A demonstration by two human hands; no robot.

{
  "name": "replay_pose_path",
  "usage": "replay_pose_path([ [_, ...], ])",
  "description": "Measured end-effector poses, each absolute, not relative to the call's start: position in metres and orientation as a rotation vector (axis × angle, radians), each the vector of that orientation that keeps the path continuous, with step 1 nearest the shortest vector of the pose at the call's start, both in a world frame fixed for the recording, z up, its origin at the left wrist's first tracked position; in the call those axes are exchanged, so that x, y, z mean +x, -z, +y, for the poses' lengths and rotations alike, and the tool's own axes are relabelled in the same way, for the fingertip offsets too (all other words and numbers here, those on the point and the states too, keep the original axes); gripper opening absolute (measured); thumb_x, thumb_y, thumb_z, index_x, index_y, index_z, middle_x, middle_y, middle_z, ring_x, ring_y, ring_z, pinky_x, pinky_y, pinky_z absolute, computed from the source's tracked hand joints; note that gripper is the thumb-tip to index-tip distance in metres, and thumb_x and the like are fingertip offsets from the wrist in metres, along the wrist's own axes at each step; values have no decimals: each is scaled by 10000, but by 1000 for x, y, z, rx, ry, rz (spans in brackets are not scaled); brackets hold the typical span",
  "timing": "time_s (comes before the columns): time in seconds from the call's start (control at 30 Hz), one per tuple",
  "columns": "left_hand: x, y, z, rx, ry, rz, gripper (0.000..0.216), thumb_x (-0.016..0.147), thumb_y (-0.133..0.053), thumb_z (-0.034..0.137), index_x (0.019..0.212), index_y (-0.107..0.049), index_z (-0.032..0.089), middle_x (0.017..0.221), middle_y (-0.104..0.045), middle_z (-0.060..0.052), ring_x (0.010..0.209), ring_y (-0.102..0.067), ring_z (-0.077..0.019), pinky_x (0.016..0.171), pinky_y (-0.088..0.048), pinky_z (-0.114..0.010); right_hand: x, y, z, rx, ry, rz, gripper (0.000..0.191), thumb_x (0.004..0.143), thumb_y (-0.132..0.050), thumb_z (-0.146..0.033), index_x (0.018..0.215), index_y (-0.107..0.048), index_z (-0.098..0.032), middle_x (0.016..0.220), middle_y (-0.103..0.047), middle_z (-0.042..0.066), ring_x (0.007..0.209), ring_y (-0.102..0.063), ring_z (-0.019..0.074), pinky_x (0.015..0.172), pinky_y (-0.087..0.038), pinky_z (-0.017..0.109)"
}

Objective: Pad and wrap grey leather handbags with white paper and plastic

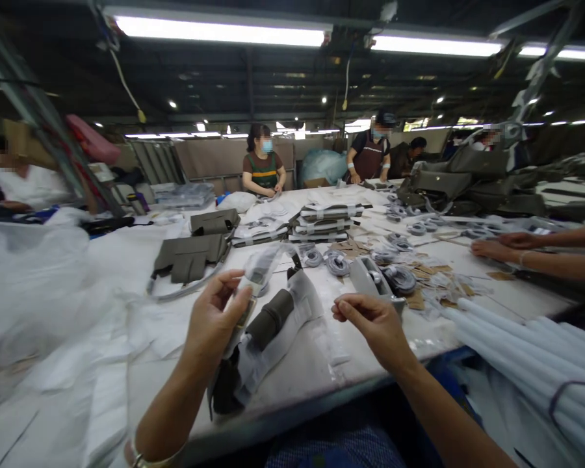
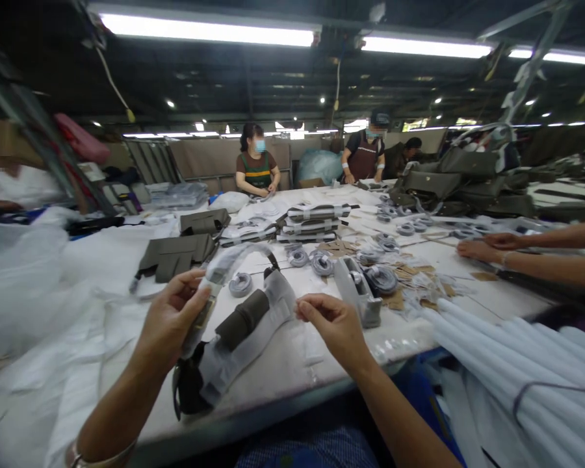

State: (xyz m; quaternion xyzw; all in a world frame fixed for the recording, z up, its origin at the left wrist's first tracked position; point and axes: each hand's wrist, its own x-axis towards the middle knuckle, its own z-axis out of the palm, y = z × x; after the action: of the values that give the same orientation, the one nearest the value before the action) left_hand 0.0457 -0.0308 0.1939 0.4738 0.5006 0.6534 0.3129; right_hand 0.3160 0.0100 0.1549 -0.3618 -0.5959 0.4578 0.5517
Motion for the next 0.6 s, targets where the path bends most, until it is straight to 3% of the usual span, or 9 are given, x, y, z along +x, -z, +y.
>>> replay_pose_path([
  [0.23,48,-188,-31,1565,-1769,1480,327,825,-705,344,1109,-622,206,963,-646,-28,948,-613,-185,894,-467,-319,226,-202,2,-584,-1240,-1555,205,804,-756,-384,796,-742,-179,719,-710,25,677,-650,147,657,-524,249],
  [0.6,47,-186,-36,1641,-1808,1522,291,834,-702,326,1098,-631,226,1076,-660,-37,1047,-606,-204,942,-452,-322,207,-204,13,-766,-1250,-1634,339,791,-740,-473,679,-683,-157,612,-641,6,597,-570,126,582,-436,237],
])
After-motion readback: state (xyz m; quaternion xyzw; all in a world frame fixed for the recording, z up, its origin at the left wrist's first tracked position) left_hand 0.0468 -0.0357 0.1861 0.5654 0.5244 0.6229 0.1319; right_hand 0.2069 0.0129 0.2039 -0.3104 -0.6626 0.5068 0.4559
